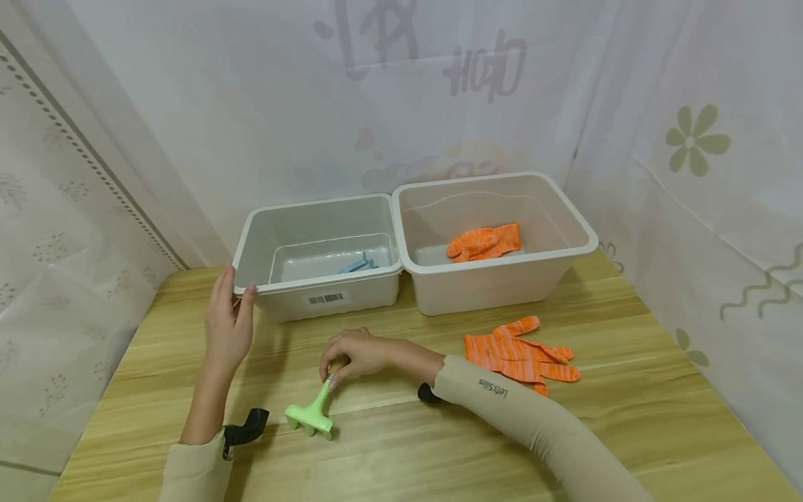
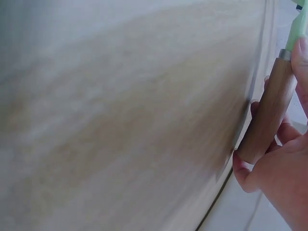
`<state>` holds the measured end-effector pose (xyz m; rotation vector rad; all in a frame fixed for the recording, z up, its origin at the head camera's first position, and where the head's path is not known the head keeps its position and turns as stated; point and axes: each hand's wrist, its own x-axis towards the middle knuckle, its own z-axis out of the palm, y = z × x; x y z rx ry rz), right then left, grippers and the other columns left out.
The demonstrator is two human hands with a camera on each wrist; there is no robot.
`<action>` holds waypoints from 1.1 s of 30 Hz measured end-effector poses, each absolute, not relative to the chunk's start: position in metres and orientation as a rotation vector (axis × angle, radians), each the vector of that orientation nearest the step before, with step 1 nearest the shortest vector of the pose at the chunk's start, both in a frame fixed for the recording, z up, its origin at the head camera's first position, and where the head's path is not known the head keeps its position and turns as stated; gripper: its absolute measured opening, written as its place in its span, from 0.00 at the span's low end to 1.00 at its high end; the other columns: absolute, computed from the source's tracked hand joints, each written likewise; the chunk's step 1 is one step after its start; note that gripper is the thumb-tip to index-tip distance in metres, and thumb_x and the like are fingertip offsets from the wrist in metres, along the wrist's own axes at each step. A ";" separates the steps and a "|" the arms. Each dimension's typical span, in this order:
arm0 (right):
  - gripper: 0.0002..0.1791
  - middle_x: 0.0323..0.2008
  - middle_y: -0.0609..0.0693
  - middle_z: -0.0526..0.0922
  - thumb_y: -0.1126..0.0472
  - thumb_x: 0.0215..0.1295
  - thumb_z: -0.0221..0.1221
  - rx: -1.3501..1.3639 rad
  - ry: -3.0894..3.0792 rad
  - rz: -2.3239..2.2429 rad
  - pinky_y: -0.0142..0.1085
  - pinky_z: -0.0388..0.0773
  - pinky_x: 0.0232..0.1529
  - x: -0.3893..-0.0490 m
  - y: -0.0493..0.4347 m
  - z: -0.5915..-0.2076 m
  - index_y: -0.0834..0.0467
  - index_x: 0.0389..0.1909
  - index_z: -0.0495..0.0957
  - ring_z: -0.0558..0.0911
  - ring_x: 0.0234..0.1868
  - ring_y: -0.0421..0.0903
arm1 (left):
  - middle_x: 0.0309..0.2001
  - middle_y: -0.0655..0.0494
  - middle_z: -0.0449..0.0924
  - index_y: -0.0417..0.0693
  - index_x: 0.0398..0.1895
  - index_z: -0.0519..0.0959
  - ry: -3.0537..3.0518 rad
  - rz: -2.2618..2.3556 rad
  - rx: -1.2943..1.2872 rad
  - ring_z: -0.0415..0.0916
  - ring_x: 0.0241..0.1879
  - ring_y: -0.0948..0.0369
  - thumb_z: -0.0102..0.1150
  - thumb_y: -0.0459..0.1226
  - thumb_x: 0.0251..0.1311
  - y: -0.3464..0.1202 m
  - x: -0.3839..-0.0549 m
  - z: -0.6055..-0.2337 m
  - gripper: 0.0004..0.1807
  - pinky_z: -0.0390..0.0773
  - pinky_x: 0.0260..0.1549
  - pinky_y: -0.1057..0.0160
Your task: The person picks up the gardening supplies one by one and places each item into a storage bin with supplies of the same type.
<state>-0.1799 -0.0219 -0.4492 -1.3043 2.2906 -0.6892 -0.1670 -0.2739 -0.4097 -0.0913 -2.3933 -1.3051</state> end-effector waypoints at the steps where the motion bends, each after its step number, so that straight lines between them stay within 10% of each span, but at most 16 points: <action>1: 0.10 0.49 0.40 0.87 0.49 0.66 0.71 -1.300 2.292 -0.697 0.33 0.57 0.54 -0.180 -0.022 -0.449 0.45 0.47 0.89 0.71 0.47 0.30 | 0.84 0.37 0.51 0.36 0.84 0.53 -2.393 -1.305 -0.089 0.65 0.74 0.31 0.46 0.42 0.84 -0.274 -0.167 -0.410 0.34 0.62 0.61 0.88; 33: 0.10 0.47 0.47 0.88 0.54 0.67 0.72 -1.223 2.296 -0.938 0.22 0.68 0.45 -0.176 -0.010 -0.446 0.52 0.46 0.89 0.74 0.43 0.32 | 0.84 0.35 0.51 0.35 0.84 0.53 -2.377 -1.334 -0.093 0.66 0.75 0.32 0.48 0.40 0.83 -0.275 -0.168 -0.411 0.35 0.63 0.59 0.89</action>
